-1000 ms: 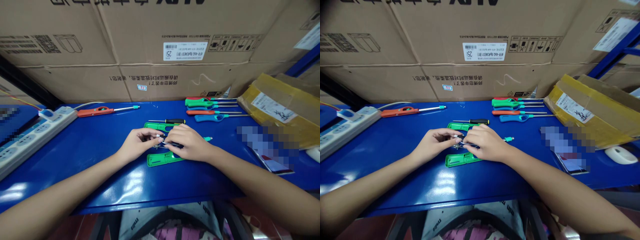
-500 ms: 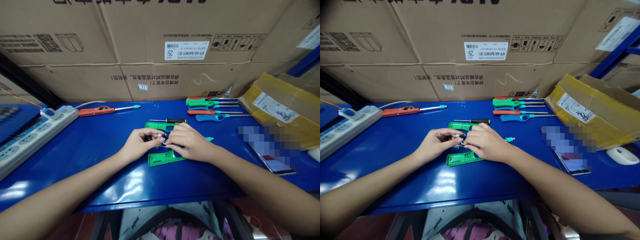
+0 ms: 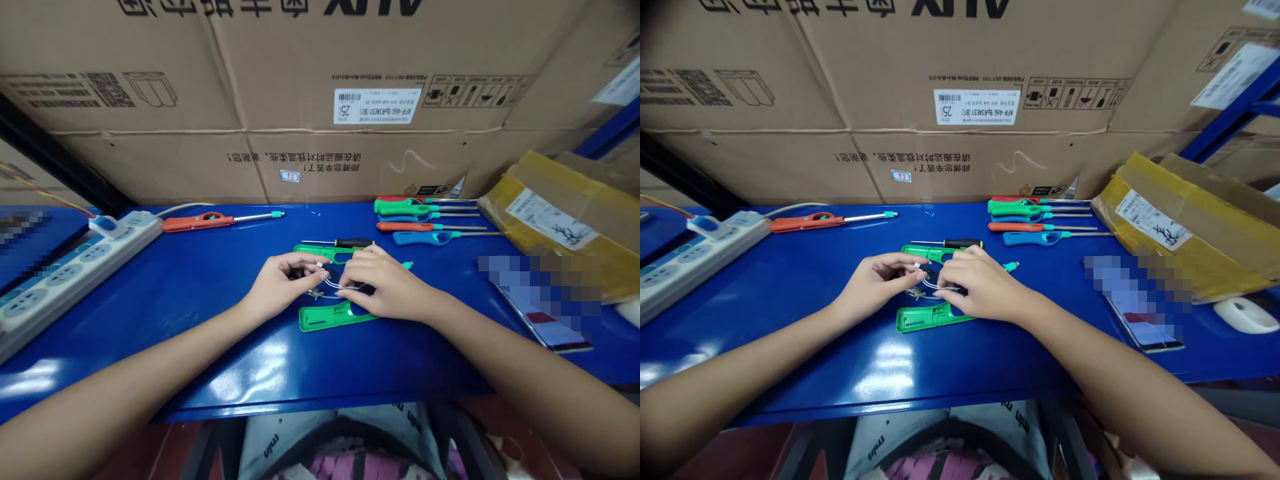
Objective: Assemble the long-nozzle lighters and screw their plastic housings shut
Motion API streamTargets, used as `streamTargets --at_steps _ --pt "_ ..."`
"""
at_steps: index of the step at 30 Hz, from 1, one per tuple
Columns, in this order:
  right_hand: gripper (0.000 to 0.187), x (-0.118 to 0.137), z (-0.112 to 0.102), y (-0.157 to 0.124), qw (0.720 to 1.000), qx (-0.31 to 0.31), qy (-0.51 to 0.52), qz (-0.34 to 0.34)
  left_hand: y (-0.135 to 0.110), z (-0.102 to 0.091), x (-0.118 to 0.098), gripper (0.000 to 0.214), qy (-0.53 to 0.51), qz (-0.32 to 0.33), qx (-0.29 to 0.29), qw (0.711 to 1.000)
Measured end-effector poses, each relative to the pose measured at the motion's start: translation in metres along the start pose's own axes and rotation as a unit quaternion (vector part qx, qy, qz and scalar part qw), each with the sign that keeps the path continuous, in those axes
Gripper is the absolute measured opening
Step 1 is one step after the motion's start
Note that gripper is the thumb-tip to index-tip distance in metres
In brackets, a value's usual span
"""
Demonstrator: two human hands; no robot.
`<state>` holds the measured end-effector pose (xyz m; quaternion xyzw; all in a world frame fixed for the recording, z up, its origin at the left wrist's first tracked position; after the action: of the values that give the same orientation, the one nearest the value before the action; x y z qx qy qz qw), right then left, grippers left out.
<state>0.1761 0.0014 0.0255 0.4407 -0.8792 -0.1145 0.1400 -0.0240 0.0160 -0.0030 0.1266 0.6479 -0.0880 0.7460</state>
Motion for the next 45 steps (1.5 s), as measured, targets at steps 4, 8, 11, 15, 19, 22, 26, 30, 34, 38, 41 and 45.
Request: streamTargets --at_steps 4,8,11,15,19,22,26,30,34,38,41,45 --pt "0.016 -0.010 0.003 -0.002 0.999 0.014 0.031 0.030 -0.001 -0.001 0.000 0.034 0.062 0.031 0.032 0.997" --pt "0.016 -0.021 0.001 -0.004 0.999 0.032 0.001 0.040 -0.002 -0.004 -0.007 0.035 0.226 0.134 0.077 0.962" --pt "0.017 -0.029 -0.003 -0.007 0.996 0.066 -0.022 0.047 -0.001 -0.007 -0.010 0.035 0.329 0.178 0.111 0.921" --pt "0.017 -0.035 -0.009 -0.010 0.992 0.095 -0.057 0.056 0.002 -0.010 -0.010 0.020 0.377 0.173 0.146 0.898" --pt "0.016 -0.035 -0.016 -0.011 0.988 0.086 -0.108 0.063 0.003 -0.011 -0.010 0.022 0.387 0.174 0.160 0.891" --pt "0.018 -0.031 -0.021 -0.010 0.989 0.041 -0.126 0.059 0.001 -0.009 -0.011 0.024 0.384 0.181 0.177 0.888" --pt "0.017 -0.017 -0.017 -0.007 0.997 0.022 -0.075 0.018 -0.002 -0.007 -0.015 0.022 0.374 0.185 0.196 0.887" --pt "0.020 -0.005 -0.003 -0.006 0.998 0.046 -0.040 -0.007 -0.004 -0.005 -0.018 0.015 0.387 0.196 0.213 0.876" --pt "0.016 0.000 0.010 -0.004 0.999 0.048 -0.008 0.010 -0.005 -0.004 -0.016 0.013 0.402 0.217 0.222 0.861" --pt "0.007 -0.001 0.019 0.000 0.994 0.024 0.048 0.097 -0.005 -0.002 -0.013 0.017 0.396 0.217 0.204 0.869" --pt "0.004 -0.003 0.020 0.002 0.989 0.023 0.076 0.121 -0.006 -0.001 -0.019 0.023 0.388 0.221 0.177 0.877" --pt "0.003 -0.011 0.014 -0.001 0.991 0.022 0.009 0.133 -0.009 -0.001 -0.029 0.041 0.429 0.222 0.210 0.850"
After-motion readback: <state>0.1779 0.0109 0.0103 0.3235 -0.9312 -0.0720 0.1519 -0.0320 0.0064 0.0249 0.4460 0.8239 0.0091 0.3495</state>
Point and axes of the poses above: each hand's wrist, its own y-axis towards the middle knuckle, its own z-axis out of the palm, x = y × z, the point moved 3 cm from there along y, towards the middle knuckle, and after that the axes turned 14 degrees about -y, right-handed, at the moved point
